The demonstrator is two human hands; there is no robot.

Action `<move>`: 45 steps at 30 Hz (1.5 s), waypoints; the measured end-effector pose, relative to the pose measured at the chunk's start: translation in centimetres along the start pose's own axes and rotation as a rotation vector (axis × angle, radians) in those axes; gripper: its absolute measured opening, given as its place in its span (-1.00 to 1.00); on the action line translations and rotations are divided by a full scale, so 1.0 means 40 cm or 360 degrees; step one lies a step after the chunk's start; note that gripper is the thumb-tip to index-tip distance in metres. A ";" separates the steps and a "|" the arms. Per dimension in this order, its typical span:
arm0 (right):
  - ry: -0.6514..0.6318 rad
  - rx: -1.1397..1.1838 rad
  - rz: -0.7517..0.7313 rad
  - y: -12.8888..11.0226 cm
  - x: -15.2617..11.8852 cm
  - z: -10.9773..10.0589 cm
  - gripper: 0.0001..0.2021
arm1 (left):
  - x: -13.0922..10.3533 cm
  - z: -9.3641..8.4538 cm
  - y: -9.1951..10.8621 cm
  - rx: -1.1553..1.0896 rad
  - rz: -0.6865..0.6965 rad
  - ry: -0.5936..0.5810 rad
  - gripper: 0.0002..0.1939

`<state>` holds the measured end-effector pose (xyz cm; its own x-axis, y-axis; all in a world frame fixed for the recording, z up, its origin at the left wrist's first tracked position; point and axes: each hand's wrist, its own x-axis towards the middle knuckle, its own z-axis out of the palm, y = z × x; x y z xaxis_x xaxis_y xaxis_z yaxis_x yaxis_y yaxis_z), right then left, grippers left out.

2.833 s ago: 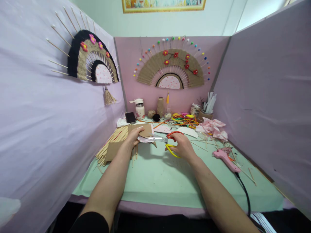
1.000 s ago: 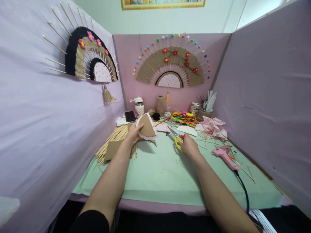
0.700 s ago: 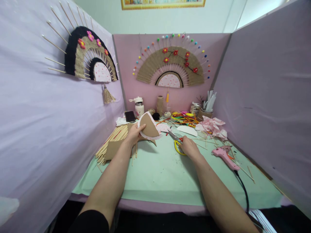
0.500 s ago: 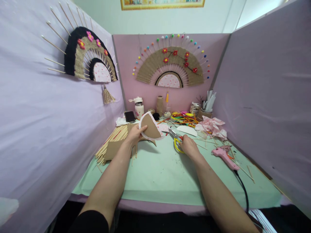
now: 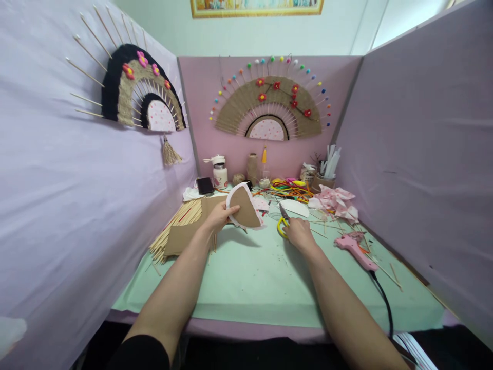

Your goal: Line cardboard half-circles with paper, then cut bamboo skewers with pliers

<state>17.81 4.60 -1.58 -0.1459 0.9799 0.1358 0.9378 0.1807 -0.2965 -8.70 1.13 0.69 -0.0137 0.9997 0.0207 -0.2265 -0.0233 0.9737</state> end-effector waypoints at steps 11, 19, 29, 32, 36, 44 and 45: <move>-0.0320 0.1538 -0.0538 -0.065 -0.046 -0.032 -0.58 | -0.026 0.099 -0.040 0.0190 0.0024 -0.0139 -0.52; -0.0096 0.1350 -0.0583 -0.059 -0.038 -0.031 -0.63 | -0.024 0.109 -0.061 0.0220 0.0137 -0.0150 -0.53; -0.0106 0.1825 -0.0490 -0.056 -0.029 -0.028 -0.61 | -0.028 0.125 -0.073 0.0107 0.0046 -0.0171 -0.56; -0.0016 0.1915 -0.0484 -0.060 -0.035 -0.047 -0.57 | -0.035 0.126 -0.070 0.0231 -0.0019 -0.0251 -0.58; -0.0060 0.2148 -0.0362 -0.062 -0.045 -0.059 -0.57 | -0.051 0.134 -0.063 0.0346 -0.0065 -0.0429 -0.59; -0.0006 0.2166 -0.0411 -0.059 -0.047 -0.053 -0.56 | -0.053 0.142 -0.068 0.0259 -0.0114 -0.0421 -0.55; 0.0051 0.2132 -0.0448 -0.060 -0.046 -0.054 -0.56 | -0.052 0.142 -0.069 0.0221 -0.0125 -0.0421 -0.54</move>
<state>16.52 2.16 0.90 -0.2548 0.8978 0.3593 -0.1449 0.3319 -0.9321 -2.51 -0.86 -0.75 0.2569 0.9663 -0.0153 -0.0815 0.0374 0.9960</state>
